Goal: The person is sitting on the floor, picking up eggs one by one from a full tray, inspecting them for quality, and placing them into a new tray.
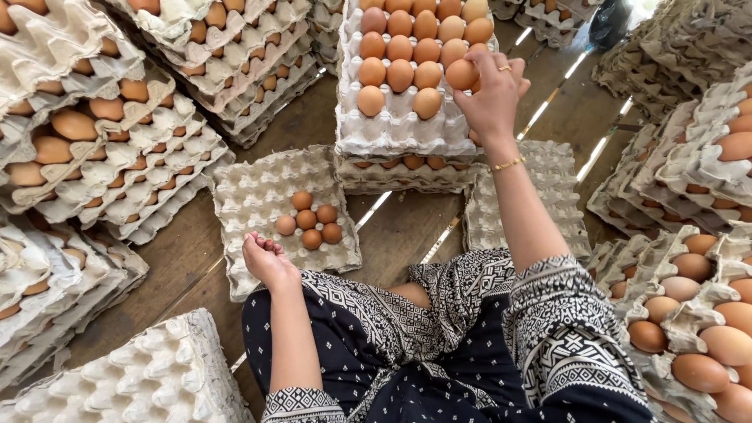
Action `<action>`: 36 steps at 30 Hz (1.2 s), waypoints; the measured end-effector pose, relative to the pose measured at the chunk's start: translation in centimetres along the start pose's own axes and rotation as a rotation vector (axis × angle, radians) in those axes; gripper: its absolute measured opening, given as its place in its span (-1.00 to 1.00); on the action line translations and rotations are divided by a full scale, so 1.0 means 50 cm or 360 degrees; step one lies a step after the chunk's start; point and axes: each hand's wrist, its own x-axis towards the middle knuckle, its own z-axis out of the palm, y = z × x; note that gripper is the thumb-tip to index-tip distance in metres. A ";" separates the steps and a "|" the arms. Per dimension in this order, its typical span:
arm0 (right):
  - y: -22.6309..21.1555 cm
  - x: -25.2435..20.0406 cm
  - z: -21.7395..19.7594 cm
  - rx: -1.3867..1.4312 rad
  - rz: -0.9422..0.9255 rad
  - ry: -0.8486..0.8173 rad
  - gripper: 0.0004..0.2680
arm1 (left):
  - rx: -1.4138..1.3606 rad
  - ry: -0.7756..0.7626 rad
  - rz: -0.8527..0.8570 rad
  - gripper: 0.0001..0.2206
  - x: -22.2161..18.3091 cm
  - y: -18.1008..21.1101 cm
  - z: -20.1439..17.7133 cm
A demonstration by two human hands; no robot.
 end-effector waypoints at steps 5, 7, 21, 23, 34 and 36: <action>-0.072 -0.107 -0.084 0.1662 0.0489 -0.0072 -0.63 | 0.0089 -0.0022 -0.0019 -0.87 0.012 -0.006 -0.007; -0.092 -0.164 -0.095 0.2304 0.0676 -0.0033 -0.58 | 0.0182 -0.0056 -0.0008 -0.83 0.016 -0.012 -0.011; -0.195 -0.429 -0.114 0.2642 0.0638 -0.0283 -0.49 | 0.0874 -0.1834 0.1558 -0.51 -0.436 0.075 0.051; -0.207 -0.427 -0.145 0.2445 0.0510 -0.0282 -0.50 | 0.0905 -0.1788 0.1655 -0.53 -0.435 0.073 0.051; -0.264 -0.411 -0.210 0.1848 0.0404 0.0044 -0.71 | 0.0934 -0.1754 0.1649 -0.52 -0.450 0.056 0.018; -0.271 -0.405 -0.215 0.1755 0.0573 0.0090 -0.77 | 0.0898 -0.1766 0.1566 -0.48 -0.460 0.060 0.019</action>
